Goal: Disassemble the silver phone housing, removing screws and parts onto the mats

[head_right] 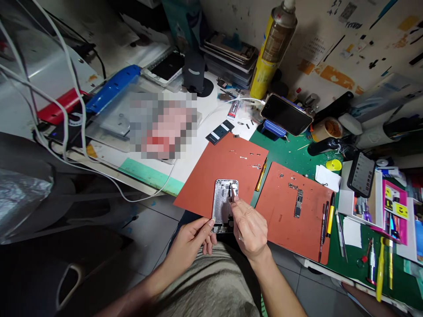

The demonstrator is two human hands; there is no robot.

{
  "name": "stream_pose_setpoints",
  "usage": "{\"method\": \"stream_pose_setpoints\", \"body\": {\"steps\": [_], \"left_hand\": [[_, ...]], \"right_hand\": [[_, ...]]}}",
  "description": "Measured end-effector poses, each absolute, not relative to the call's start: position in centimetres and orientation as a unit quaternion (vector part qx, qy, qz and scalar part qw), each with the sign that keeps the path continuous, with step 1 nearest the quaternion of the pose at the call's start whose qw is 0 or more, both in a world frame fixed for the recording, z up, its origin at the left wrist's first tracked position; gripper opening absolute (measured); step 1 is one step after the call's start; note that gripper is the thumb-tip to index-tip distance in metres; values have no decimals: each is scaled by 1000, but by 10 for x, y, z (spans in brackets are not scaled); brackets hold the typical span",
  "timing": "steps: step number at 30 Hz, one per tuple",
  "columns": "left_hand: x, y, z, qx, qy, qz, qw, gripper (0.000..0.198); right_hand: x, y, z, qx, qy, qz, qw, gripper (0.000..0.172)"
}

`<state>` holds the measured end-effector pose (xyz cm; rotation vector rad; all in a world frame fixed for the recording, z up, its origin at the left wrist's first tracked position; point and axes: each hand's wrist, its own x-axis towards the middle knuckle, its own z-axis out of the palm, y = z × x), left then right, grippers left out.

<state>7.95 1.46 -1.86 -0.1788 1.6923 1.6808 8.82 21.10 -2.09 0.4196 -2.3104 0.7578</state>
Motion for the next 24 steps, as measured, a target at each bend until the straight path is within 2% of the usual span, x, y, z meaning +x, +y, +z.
{"method": "stream_pose_setpoints", "body": {"steps": [13, 24], "left_hand": [[80, 14, -22, -62, 673, 643, 360, 52], [79, 23, -18, -113, 696, 616, 351, 53]], "right_hand": [[98, 214, -26, 210, -911, 227, 274, 60], [94, 208, -18, 229, -907, 187, 298, 51]]}}
